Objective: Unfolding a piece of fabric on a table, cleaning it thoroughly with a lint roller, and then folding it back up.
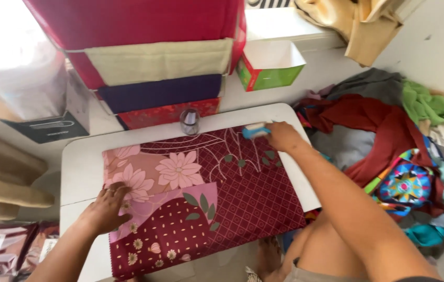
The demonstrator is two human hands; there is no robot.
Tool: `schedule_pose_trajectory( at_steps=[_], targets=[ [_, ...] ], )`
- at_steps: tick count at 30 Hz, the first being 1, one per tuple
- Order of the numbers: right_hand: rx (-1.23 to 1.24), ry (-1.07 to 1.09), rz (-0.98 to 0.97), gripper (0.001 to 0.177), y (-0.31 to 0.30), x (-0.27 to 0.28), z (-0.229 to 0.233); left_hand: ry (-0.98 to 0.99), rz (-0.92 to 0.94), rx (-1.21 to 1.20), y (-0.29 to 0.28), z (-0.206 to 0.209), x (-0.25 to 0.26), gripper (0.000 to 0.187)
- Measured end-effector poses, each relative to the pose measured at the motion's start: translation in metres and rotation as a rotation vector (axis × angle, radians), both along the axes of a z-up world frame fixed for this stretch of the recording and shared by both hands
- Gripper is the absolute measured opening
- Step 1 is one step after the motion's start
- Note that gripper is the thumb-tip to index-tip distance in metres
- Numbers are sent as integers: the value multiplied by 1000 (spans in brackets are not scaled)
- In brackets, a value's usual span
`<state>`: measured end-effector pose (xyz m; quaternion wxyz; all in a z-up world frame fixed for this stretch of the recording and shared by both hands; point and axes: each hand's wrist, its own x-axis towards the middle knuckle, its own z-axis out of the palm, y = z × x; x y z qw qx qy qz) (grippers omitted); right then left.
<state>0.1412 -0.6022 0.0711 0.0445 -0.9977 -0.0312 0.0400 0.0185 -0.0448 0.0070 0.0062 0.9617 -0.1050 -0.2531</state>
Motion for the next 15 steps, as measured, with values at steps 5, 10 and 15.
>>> schedule_pose_trajectory(
  at_steps=[5,10,15],
  targets=[
    [-37,121,24,40,1,-14,29,-114,-6,-30,6,-21,0,89],
    [-229,-75,158,44,27,-16,40,-83,18,-11,1,-9,-2,92],
    [11,-76,355,48,86,-15,56,-121,3,-9,4,-17,-3,94]
  ],
)
